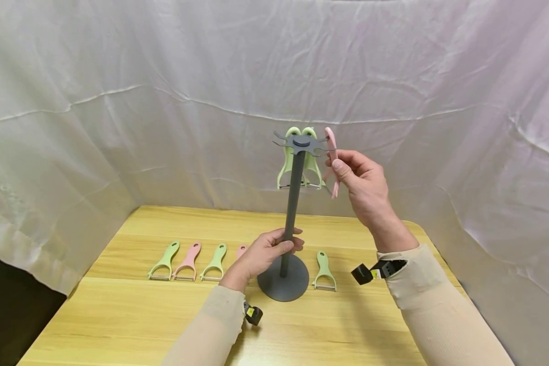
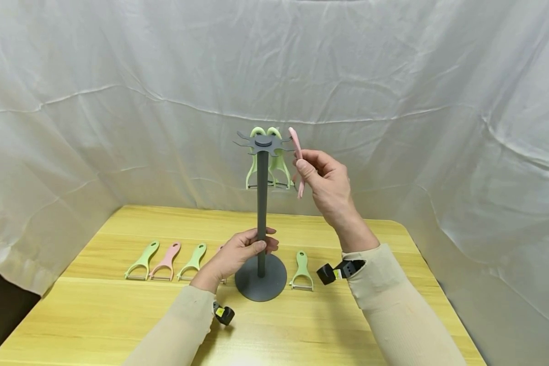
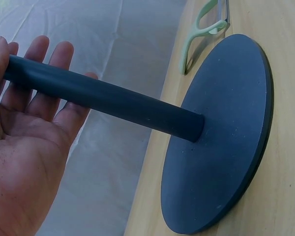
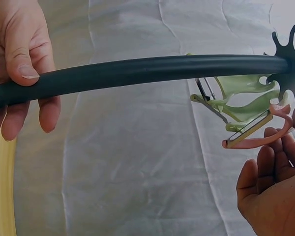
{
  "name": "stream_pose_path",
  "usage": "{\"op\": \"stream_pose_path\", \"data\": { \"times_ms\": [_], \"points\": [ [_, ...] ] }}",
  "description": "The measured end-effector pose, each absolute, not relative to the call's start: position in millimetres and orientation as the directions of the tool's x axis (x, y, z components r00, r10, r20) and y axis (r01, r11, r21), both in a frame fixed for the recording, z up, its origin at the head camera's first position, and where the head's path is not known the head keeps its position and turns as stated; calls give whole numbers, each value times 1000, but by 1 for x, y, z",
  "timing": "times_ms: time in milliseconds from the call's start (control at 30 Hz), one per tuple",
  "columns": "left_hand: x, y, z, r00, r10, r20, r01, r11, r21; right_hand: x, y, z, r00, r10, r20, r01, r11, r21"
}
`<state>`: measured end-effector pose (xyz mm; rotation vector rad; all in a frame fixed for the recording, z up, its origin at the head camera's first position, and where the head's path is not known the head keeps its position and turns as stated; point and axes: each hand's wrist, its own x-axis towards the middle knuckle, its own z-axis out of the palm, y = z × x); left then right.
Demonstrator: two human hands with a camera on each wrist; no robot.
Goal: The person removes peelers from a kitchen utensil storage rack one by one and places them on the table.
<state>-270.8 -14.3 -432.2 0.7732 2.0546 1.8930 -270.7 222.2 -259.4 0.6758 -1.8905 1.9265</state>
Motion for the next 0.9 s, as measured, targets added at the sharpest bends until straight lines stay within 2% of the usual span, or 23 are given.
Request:
{"op": "stream_pose_path", "data": {
  "times_ms": [233, 467, 700, 900],
  "points": [
    [-272, -15, -433, -832, 527, 174, 217, 21, 976, -271, 222, -260, -829, -61, 556, -555, -39, -831],
    [-272, -13, -433, -830, 528, 178, 218, 14, 976, -273, 221, -262, -812, -58, 581, -570, -135, -811],
    [-273, -11, -435, -830, 526, 185, 224, 10, 975, -273, 223, -263, -808, -47, 588, -580, -112, -807],
    [-273, -11, -435, -831, 525, 182, 222, 14, 975, -271, 223, -262, -793, -7, 609, -601, -150, -785]
  ]
}}
